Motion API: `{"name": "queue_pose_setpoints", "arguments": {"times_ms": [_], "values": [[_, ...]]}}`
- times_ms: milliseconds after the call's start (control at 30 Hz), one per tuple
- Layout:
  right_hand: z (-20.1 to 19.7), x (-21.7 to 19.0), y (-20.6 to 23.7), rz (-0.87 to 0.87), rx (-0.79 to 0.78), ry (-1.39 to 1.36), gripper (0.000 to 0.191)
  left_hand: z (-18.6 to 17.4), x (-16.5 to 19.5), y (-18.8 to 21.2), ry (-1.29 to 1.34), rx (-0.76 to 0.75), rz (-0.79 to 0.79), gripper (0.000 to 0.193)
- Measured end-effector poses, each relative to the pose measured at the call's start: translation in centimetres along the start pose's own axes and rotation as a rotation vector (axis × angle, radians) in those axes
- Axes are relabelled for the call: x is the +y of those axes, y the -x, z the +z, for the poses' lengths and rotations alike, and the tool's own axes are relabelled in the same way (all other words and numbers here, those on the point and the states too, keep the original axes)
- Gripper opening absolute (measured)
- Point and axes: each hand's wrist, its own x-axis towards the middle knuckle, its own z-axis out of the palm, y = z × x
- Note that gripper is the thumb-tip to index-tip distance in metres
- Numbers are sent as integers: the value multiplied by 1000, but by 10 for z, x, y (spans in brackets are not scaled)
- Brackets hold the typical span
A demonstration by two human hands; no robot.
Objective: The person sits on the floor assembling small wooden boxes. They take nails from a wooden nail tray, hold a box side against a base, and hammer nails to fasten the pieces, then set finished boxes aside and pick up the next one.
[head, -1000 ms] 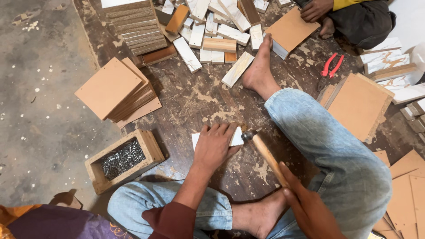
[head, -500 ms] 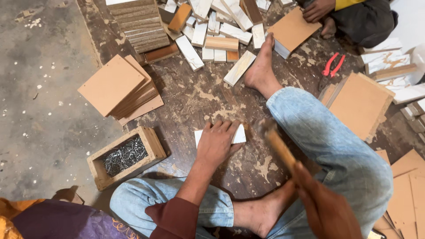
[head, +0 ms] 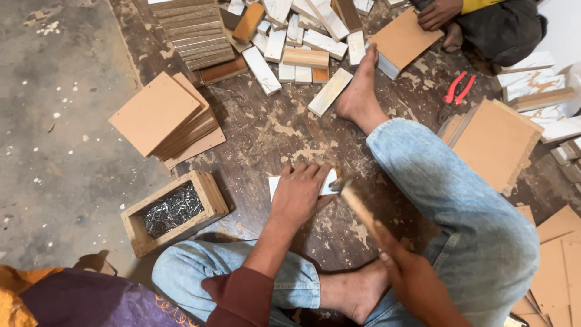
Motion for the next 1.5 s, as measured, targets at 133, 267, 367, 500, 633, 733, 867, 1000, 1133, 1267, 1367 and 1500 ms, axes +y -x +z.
{"name": "queue_pose_setpoints", "arguments": {"times_ms": [133, 267, 367, 500, 633, 733, 867, 1000, 1133, 1267, 1367, 1500], "values": [[5, 0, -3, -231, 260, -130, 53, 2, 0, 1, -15, 39, 23, 75], [6, 1, -11, 60, 6, 113, 55, 1, 1, 2, -3, 40, 30, 74], [8, 5, -12, -114, 129, -45, 59, 1, -1, 0, -1, 15, 20, 74], [12, 11, -16, -36, 68, 74, 62, 3, -1, 2, -9, 62, 44, 72], [8, 18, -39, -229, 115, -64, 58, 2, 3, 3, 1, 26, 15, 72], [8, 20, -81, 303, -129, 298, 69, -4, 3, -1, 24, 59, 35, 72], [25, 18, -135, -169, 110, 329, 82, -17, -8, 9, 232, 171, 22, 69], [24, 7, -163, -524, -43, -366, 102, -12, -26, 47, 924, 265, -239, 71], [3, -28, -159, -360, -47, -550, 84, 13, -40, 71, 1453, 361, -236, 79], [-3, -82, -159, -445, -20, -203, 86, 30, -52, 82, 1278, 325, -339, 99], [15, -113, -172, -595, -103, 162, 84, 44, -49, 77, 1002, 306, -260, 102], [50, -130, -181, -707, -242, 502, 85, 72, -32, 65, 676, 324, -271, 100]]}}
